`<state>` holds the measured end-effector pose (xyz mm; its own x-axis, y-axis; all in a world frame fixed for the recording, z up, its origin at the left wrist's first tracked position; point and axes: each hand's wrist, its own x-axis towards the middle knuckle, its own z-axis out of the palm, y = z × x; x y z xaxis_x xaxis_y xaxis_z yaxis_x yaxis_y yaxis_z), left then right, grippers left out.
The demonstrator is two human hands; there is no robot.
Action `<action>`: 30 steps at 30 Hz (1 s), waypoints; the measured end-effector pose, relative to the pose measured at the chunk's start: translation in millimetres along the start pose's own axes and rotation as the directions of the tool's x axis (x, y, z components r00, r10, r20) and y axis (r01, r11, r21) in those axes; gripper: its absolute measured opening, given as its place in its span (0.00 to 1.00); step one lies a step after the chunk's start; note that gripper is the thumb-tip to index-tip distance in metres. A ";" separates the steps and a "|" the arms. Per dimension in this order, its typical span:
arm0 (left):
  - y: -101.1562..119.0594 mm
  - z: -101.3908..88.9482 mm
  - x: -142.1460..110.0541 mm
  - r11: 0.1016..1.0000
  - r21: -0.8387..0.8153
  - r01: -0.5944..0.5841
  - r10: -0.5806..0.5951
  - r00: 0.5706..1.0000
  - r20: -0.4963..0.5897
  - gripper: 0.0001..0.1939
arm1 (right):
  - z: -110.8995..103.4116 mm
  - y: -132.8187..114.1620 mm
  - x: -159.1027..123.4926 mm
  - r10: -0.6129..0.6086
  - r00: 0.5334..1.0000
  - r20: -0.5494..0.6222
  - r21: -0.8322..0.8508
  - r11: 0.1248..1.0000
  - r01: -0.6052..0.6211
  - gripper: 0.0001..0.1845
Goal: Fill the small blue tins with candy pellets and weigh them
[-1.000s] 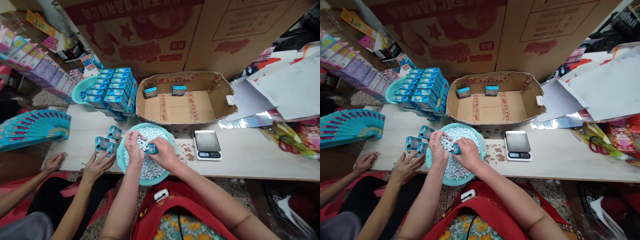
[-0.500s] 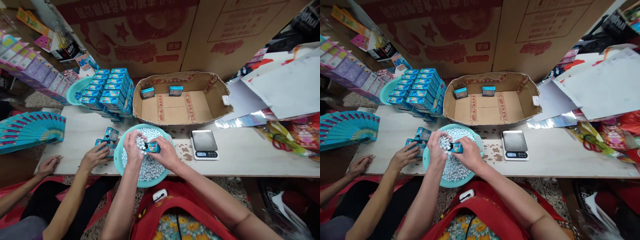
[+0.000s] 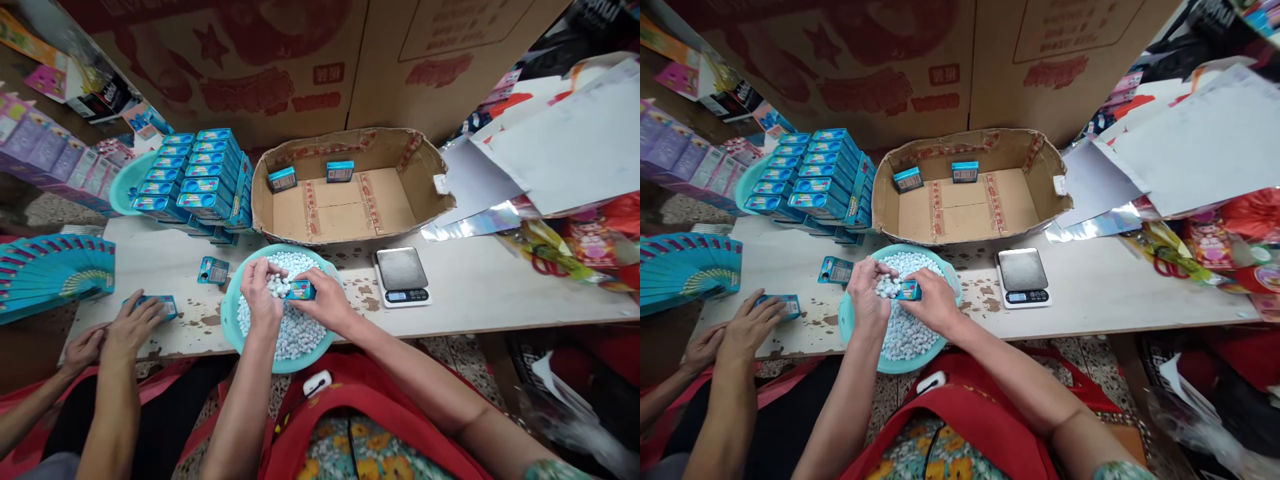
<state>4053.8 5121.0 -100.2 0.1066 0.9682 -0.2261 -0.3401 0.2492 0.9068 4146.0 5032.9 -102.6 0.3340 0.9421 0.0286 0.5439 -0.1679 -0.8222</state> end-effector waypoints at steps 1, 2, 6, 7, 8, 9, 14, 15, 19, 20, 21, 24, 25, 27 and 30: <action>0.0 0.9 0.1 1.000 0.000 0.000 0.000 1.000 0.005 0.11 | -0.7 -0.1 -0.2 0.002 1.000 -0.009 0.002 1.000 -0.002 0.19; 0.0 2.0 0.1 1.000 -0.001 0.002 -0.002 1.000 0.011 0.11 | -1.1 0.0 -0.6 0.004 1.000 -0.015 0.005 1.000 -0.004 0.19; 1.6 7.7 -1.5 1.000 0.009 -0.002 0.001 1.000 0.027 0.11 | -1.9 1.0 -2.4 0.007 1.000 0.001 -0.004 1.000 -0.007 0.18; 2.0 9.2 -2.3 1.000 0.014 0.000 -0.001 1.000 0.030 0.11 | -2.0 1.4 -2.6 0.009 1.000 0.004 -0.004 1.000 -0.009 0.17; 2.3 10.7 -3.0 1.000 0.020 0.000 -0.001 0.999 0.037 0.11 | -2.2 1.9 -2.7 0.012 1.000 0.002 -0.002 1.000 -0.012 0.17; 2.1 11.9 -3.5 1.000 0.024 -0.002 0.001 0.999 0.046 0.11 | -2.3 2.5 -2.5 0.015 1.000 -0.002 -0.002 1.000 -0.015 0.17; -2.2 12.7 -4.0 0.998 0.025 0.057 -0.060 0.986 0.154 0.12 | -2.8 6.5 0.8 0.046 0.999 -0.008 0.021 0.999 -0.046 0.16; -1.5 12.2 -4.2 0.997 0.018 0.070 -0.072 0.982 0.172 0.12 | -3.4 6.8 1.4 0.051 0.999 -0.004 0.035 0.998 -0.051 0.17; 14.8 10.0 -6.3 0.999 -0.043 0.005 0.004 0.980 0.199 0.09 | -10.3 5.0 1.1 0.020 1.000 -0.024 0.142 0.990 -0.016 0.19; 19.7 8.5 -5.7 0.998 -0.063 -0.030 0.041 0.979 0.197 0.09 | -12.6 4.6 0.6 0.001 0.999 -0.034 0.176 0.984 0.005 0.19; 23.0 6.1 -3.6 0.995 -0.079 -0.065 0.079 0.978 0.190 0.09 | -14.7 4.7 0.1 -0.017 0.999 -0.048 0.210 0.977 0.026 0.20; 13.5 -9.5 14.1 0.987 0.033 -0.155 0.150 0.981 0.122 0.12 | -18.8 8.1 0.8 -0.027 0.996 -0.088 0.272 0.961 0.050 0.20; 3.0 -17.1 23.1 0.971 0.167 -0.173 0.158 0.982 0.101 0.12 | -19.8 9.4 1.5 -0.014 0.995 -0.098 0.281 0.959 0.041 0.20; -25.3 -32.5 41.6 0.853 0.487 -0.189 0.157 0.982 0.105 0.12 | -23.4 10.2 2.8 0.004 0.994 -0.109 0.296 0.955 0.029 0.19; -68.3 -45.6 56.4 0.723 0.652 -0.230 0.099 0.968 0.231 0.11 | -33.2 6.7 2.6 -0.004 0.991 -0.135 0.336 0.940 0.050 0.19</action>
<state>4040.4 5159.5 -191.1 0.2855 0.9572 -0.0466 0.3386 -0.0553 0.9393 4176.0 5024.6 -89.1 0.4323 0.8952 0.1084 0.2692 -0.0134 -0.9630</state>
